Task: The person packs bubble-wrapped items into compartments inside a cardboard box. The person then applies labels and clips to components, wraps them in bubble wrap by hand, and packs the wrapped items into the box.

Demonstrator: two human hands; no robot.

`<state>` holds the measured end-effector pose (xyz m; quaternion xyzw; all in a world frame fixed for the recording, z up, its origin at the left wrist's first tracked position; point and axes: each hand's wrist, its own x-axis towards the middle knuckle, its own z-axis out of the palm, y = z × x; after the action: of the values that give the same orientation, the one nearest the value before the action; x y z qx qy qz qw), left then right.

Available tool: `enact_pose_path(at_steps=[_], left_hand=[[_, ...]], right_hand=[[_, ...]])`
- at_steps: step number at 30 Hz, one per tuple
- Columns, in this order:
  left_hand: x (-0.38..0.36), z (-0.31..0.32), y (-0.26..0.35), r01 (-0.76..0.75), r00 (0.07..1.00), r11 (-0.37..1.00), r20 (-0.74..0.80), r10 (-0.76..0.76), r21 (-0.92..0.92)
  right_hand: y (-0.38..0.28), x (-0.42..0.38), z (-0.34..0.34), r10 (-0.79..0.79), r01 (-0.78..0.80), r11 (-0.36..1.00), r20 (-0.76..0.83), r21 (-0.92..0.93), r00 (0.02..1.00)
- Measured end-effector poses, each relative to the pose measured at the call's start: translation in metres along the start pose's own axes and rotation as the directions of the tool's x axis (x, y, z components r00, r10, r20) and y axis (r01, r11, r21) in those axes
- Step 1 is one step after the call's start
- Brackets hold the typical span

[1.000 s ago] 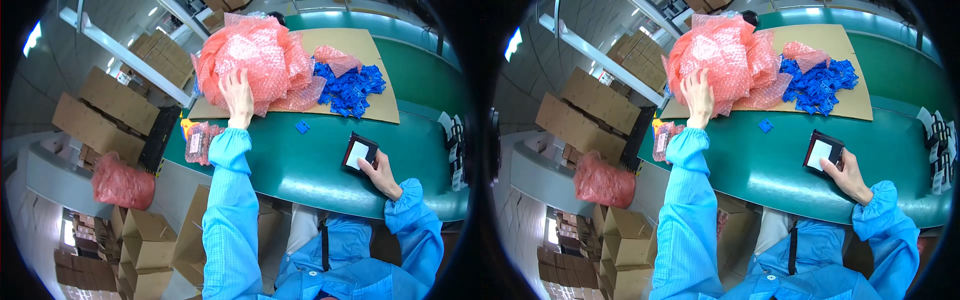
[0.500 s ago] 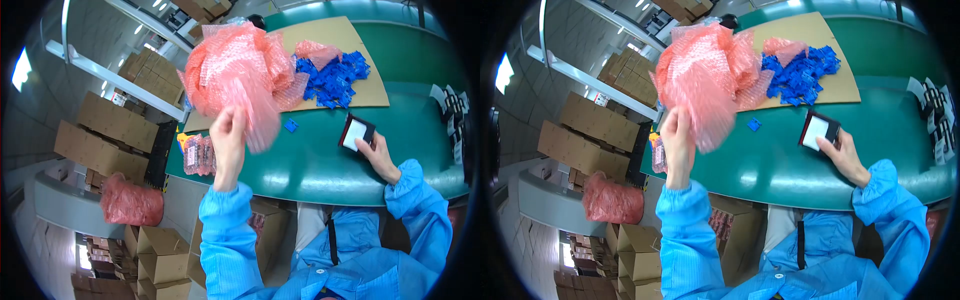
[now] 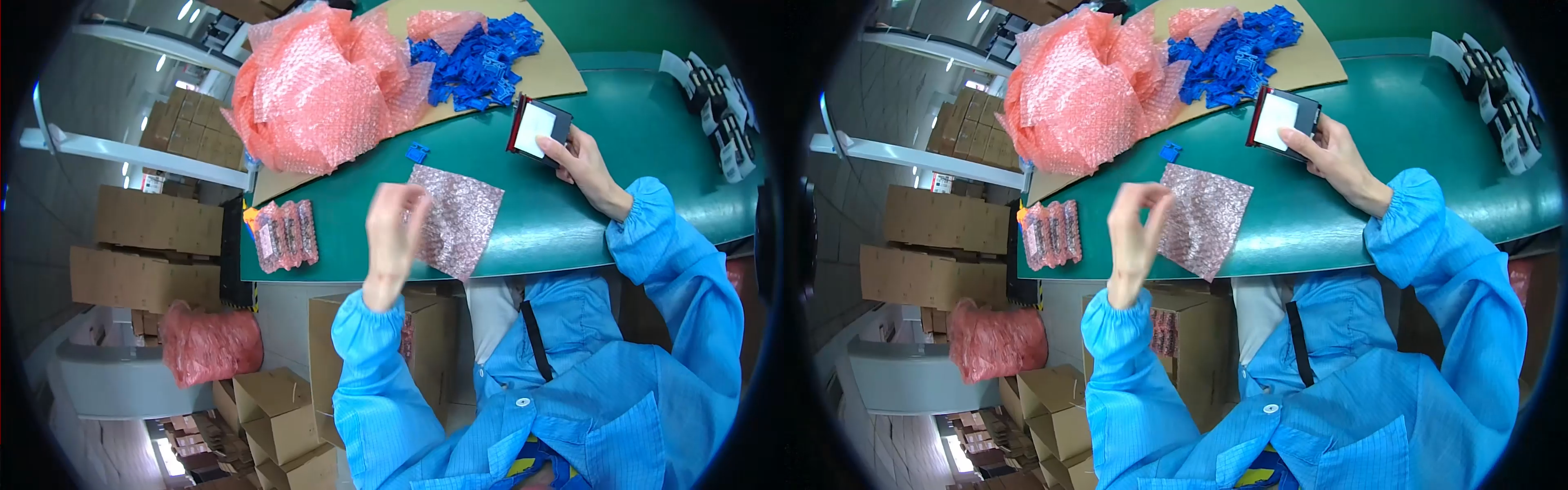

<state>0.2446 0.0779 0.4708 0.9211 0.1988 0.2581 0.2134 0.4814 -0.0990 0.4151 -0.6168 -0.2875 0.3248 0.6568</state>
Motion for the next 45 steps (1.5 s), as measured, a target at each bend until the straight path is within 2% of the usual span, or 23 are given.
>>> enact_pose_path(at_steps=[2,4,7,9,11,14,16,17,19,21,23,24,26,27,29,30,31,33,36,37,41,43,45], left_hand=[[-0.016,0.008,0.026,-0.015,0.972,0.995,0.233,0.038,-0.100],[-0.035,0.025,0.033,0.093,0.949,0.989,0.310,-0.052,-0.118],[-0.040,0.037,0.029,0.061,0.971,0.996,0.233,-0.044,-0.066],[-0.042,0.040,0.030,0.030,0.984,0.998,0.175,-0.020,-0.056],[-0.040,0.043,0.032,0.147,0.984,0.968,0.125,-0.124,-0.202],[-0.040,0.052,0.035,0.212,0.976,0.935,0.100,-0.191,-0.286],[-0.044,0.064,0.034,0.233,0.972,0.914,0.061,-0.226,-0.332],[-0.045,0.068,0.033,0.257,0.957,0.876,-0.021,-0.291,-0.408],[-0.047,0.069,0.034,0.267,0.917,0.833,-0.139,-0.375,-0.484],[-0.042,0.060,0.049,0.237,0.923,0.881,-0.189,-0.336,-0.410],[-0.036,0.052,0.064,0.157,0.945,0.958,-0.247,-0.216,-0.239],[-0.034,0.051,0.067,0.156,0.942,0.957,-0.254,-0.218,-0.245],[-0.030,0.053,0.071,0.111,0.965,0.967,-0.210,-0.160,-0.230],[-0.027,0.056,0.070,0.103,0.967,0.966,-0.206,-0.153,-0.239],[-0.023,0.060,0.070,0.086,0.960,0.965,-0.238,-0.147,-0.246],[-0.022,0.062,0.071,0.073,0.957,0.967,-0.257,-0.137,-0.246],[-0.023,0.062,0.072,0.073,0.955,0.966,-0.262,-0.140,-0.248],[-0.024,0.061,0.073,0.149,0.943,0.949,-0.251,-0.221,-0.277],[-0.027,0.059,0.073,0.208,0.927,0.922,-0.235,-0.292,-0.325],[-0.028,0.059,0.072,0.212,0.924,0.921,-0.241,-0.298,-0.328],[-0.030,0.068,0.065,0.163,0.938,0.919,-0.234,-0.257,-0.358],[-0.030,0.070,0.066,0.133,0.944,0.920,-0.236,-0.231,-0.369],[-0.032,0.069,0.069,0.124,0.939,0.916,-0.254,-0.233,-0.381]], right_hand=[[0.000,0.001,-0.001,-0.006,0.007,1.000,0.017,-0.025,1.000],[-0.001,-0.001,0.001,-0.019,0.021,0.999,0.041,-0.045,0.999],[-0.001,-0.001,0.000,0.000,0.005,0.997,0.076,-0.076,0.997],[0.008,0.000,0.004,-0.166,0.171,0.984,0.079,-0.056,0.983],[0.001,-0.002,0.003,-0.155,0.166,0.982,0.127,-0.087,0.980],[-0.021,-0.010,0.007,0.013,0.019,0.992,0.262,-0.122,0.965],[-0.023,-0.014,0.012,-0.005,0.040,0.994,0.328,-0.100,0.945],[-0.021,-0.015,0.014,-0.001,0.025,0.998,0.378,-0.058,0.926],[-0.022,-0.015,0.014,0.068,-0.017,0.994,0.475,-0.112,0.878],[-0.026,-0.014,0.013,0.172,-0.018,0.957,0.517,-0.289,0.838],[-0.027,-0.013,0.013,0.218,0.009,0.910,0.497,-0.415,0.840],[-0.024,-0.011,0.013,0.219,0.014,0.906,0.497,-0.422,0.840],[-0.022,-0.009,0.011,0.116,-0.021,0.968,0.375,-0.248,0.920],[-0.037,-0.012,0.011,0.197,-0.102,0.951,0.318,-0.291,0.927],[-0.035,-0.014,0.007,0.055,0.050,0.972,0.429,-0.230,0.902],[-0.042,-0.015,0.002,0.074,0.133,0.916,0.487,-0.378,0.870],[-0.050,-0.016,-0.002,0.075,0.136,0.914,0.489,-0.382,0.869],[-0.066,-0.017,-0.003,0.188,0.173,0.726,0.433,-0.666,0.882],[-0.053,-0.016,-0.005,0.031,0.084,0.848,0.208,-0.523,0.978],[-0.052,-0.020,-0.003,0.017,0.034,0.968,0.197,-0.250,0.980],[-0.069,-0.035,0.001,0.110,-0.036,0.972,0.311,-0.234,0.944],[-0.063,-0.029,-0.002,0.208,0.079,0.815,0.418,-0.574,0.885],[-0.050,-0.026,-0.001,0.220,0.069,0.806,0.406,-0.588,0.887]])
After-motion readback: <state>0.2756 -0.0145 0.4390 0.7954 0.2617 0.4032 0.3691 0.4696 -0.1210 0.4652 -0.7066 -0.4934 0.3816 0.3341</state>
